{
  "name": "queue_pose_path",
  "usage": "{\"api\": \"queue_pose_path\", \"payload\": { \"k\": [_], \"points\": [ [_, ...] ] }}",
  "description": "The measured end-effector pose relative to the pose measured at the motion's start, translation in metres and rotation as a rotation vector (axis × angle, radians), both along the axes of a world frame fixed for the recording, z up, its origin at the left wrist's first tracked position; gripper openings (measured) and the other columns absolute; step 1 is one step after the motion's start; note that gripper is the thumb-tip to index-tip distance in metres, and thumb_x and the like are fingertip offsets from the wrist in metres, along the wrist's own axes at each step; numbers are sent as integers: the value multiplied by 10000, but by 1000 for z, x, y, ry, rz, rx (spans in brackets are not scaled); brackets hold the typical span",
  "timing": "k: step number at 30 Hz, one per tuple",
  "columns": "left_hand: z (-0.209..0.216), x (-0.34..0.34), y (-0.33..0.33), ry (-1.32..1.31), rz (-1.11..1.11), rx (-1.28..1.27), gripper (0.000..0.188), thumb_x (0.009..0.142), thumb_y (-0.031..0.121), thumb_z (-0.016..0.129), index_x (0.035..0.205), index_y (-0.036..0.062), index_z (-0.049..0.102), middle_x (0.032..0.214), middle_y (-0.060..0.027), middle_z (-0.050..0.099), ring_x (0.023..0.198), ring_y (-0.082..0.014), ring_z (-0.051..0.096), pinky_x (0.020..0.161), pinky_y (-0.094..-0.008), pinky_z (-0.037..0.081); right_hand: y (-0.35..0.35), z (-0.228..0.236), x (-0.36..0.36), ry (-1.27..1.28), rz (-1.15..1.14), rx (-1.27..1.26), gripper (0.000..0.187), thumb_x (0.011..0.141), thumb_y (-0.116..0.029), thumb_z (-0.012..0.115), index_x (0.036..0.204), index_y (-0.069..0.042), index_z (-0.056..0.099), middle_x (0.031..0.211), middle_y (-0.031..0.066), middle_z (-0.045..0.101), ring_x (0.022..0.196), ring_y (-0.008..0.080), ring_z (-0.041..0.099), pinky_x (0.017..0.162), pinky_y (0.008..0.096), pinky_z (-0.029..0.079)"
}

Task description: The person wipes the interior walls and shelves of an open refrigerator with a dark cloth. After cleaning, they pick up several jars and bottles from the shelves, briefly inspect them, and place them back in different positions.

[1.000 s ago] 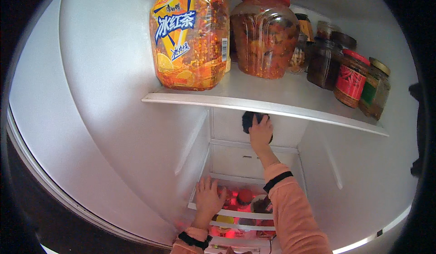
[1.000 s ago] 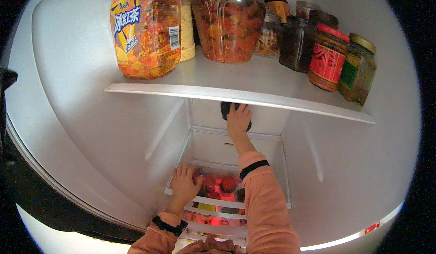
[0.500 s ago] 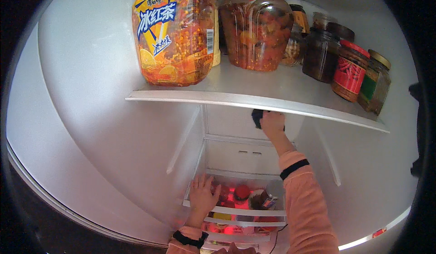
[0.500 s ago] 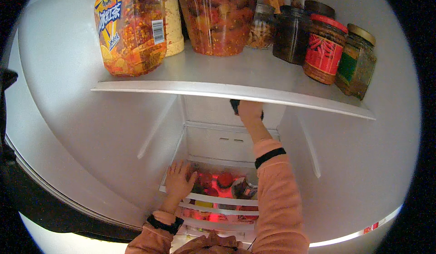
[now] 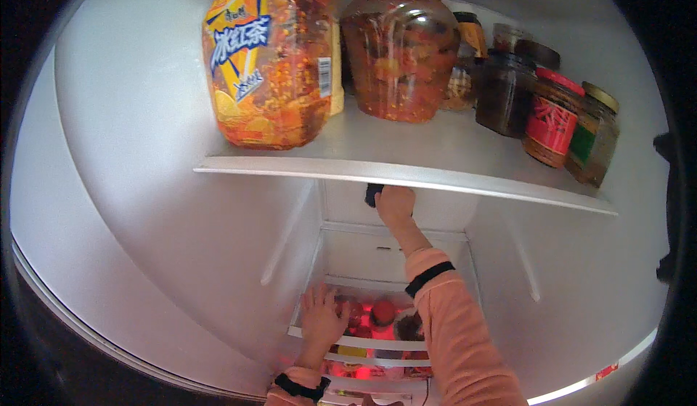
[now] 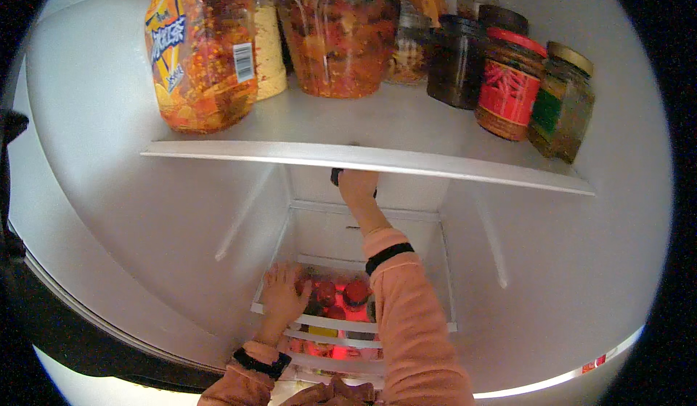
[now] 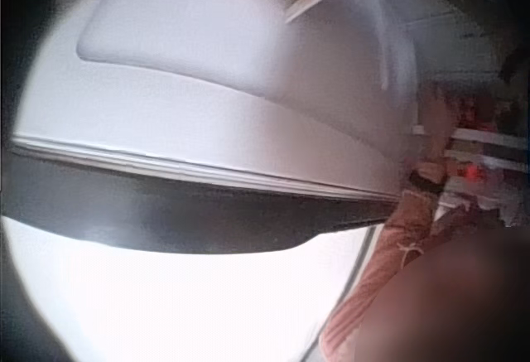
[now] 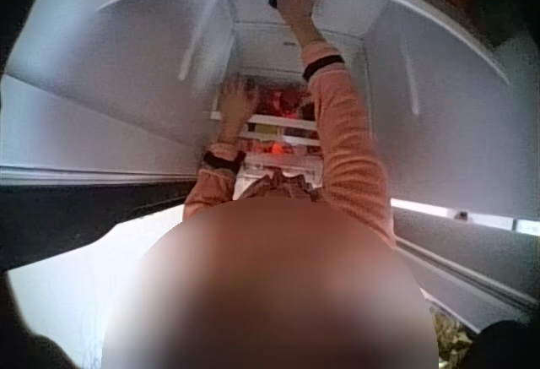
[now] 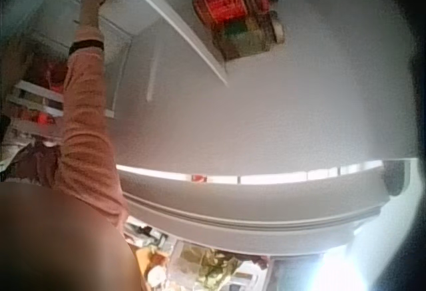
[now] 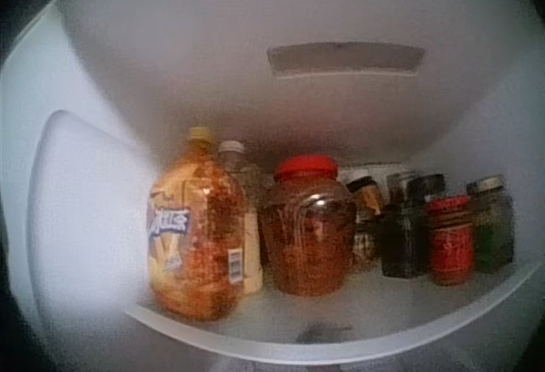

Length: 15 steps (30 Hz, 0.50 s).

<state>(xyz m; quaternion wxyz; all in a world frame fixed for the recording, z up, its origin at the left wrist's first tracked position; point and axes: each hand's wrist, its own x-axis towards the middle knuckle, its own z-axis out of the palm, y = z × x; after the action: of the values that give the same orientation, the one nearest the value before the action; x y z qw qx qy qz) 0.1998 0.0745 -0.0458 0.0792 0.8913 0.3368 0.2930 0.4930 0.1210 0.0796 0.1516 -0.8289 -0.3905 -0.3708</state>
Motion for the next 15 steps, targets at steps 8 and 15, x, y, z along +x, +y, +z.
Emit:
{"api": "queue_pose_path", "payload": {
  "k": [8,15],
  "points": [
    [-6,-4,2,-37,-21,42,472,868,388,602,1207,61,588,1347,-214,508,1294,-427,403,1080,-546,293,-92,4,48,-20,-104,-157,465,763,-348,709,1183,-157,650,1180,144,535,1039,324,582,803,432,527],
    [-6,-2,1,-63,-14,22,474,855,378,611,1210,66,583,1345,-208,497,1290,-422,407,1084,-546,288,-113,-17,67,240,-137,235,458,796,-317,682,1192,-97,615,1237,199,496,1091,377,528,873,480,484]
  ]
}}
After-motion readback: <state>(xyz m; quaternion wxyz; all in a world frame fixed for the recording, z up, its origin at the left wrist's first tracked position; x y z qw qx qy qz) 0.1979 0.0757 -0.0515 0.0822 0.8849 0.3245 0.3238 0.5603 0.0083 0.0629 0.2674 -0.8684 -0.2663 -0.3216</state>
